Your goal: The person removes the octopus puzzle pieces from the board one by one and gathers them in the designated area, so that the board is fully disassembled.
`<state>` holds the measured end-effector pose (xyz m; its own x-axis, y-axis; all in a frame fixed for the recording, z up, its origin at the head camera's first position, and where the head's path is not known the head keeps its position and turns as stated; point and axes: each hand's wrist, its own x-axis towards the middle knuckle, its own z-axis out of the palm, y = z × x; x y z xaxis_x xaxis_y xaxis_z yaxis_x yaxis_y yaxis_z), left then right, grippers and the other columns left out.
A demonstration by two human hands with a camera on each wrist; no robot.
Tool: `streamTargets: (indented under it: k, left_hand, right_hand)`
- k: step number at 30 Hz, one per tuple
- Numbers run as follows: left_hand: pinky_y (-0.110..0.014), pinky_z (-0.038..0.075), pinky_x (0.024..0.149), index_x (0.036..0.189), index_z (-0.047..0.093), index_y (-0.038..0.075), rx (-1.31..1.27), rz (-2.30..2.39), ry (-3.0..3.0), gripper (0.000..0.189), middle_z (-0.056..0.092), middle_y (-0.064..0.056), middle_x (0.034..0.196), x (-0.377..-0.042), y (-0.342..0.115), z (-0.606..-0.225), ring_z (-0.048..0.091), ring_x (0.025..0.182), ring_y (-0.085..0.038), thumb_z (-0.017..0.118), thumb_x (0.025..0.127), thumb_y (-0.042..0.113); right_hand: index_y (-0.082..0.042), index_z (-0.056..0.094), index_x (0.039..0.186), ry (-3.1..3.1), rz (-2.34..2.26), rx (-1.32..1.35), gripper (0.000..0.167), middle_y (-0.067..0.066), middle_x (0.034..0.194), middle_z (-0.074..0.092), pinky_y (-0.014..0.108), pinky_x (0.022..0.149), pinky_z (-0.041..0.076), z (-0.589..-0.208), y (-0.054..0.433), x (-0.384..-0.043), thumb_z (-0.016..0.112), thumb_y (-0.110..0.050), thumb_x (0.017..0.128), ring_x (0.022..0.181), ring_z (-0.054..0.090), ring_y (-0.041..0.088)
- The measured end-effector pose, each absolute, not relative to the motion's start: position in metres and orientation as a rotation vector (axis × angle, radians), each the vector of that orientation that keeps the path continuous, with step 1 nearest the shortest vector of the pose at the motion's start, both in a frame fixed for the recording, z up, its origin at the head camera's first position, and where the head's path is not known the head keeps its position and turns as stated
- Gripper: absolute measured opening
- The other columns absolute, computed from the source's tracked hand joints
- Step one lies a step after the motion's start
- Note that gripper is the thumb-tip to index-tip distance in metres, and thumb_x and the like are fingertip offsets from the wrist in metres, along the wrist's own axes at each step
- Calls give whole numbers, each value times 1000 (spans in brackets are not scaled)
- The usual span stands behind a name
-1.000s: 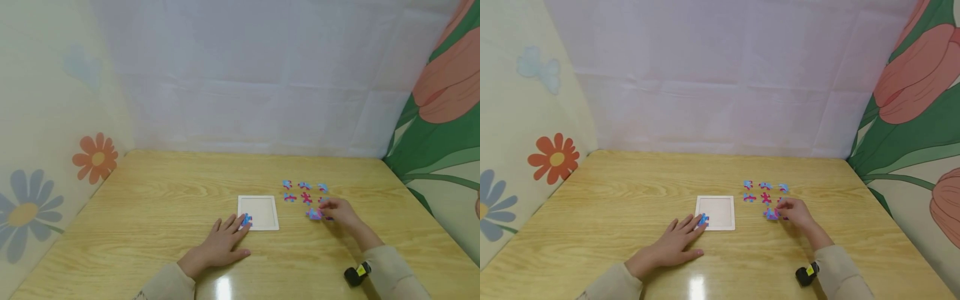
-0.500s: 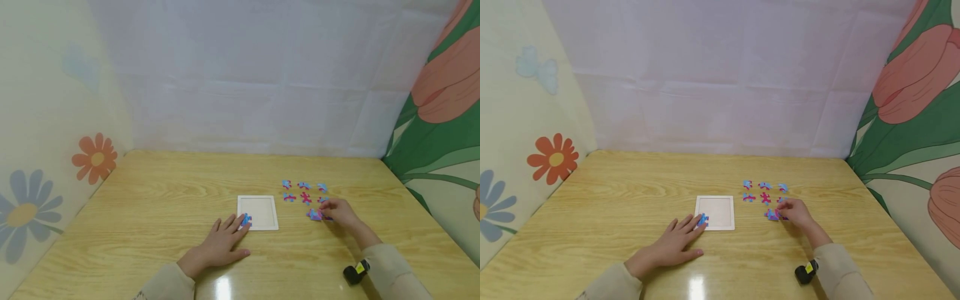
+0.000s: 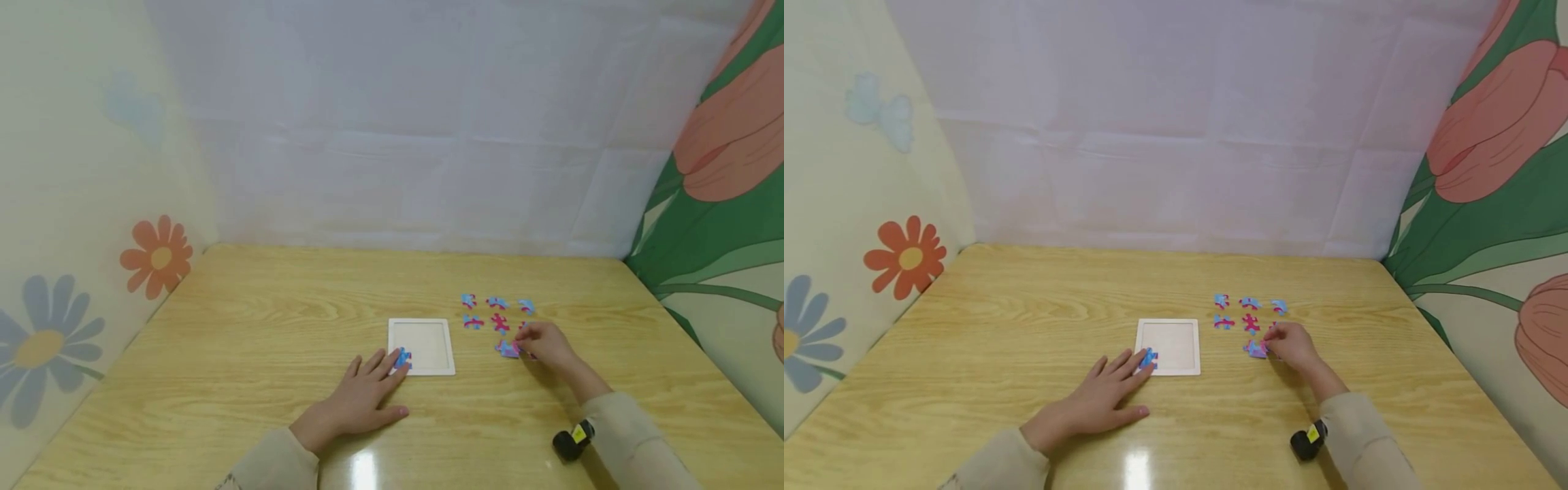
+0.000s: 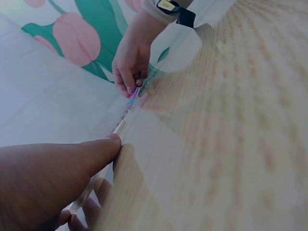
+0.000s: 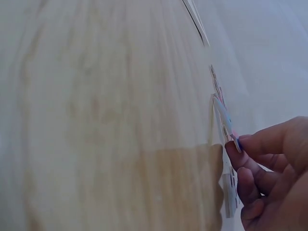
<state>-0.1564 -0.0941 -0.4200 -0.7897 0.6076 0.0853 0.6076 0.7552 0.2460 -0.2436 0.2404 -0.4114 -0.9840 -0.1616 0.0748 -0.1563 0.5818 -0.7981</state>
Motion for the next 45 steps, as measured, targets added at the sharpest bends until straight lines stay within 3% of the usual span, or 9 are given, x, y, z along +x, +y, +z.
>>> streamTargets:
  k: [11,32,45]
  left_hand:
    - [-59,10,92,135,30,10,-1022,-420,-2944,65,17,-13,140,-154,-94,-415,13,125,-35,42,85,50]
    - [-59,11,92,135,31,11,-1014,-414,-2931,65,20,-13,140,-153,-94,-410,15,125,-35,42,84,51]
    - [-58,12,92,129,43,15,-948,-542,-2852,54,30,-11,136,-154,-94,-415,24,122,-33,46,85,45]
  right_hand:
    - [9,57,79,2813,-1376,-184,6,5,66,57,21,43,37,-409,237,-243,58,7,73,47,44,9]
    - [8,57,84,2787,-1385,-186,10,7,72,57,26,46,41,-394,234,-237,58,1,76,52,47,14]
    - [8,60,84,2841,-1396,-408,11,7,74,59,26,57,44,-387,208,-235,61,1,75,67,54,18]
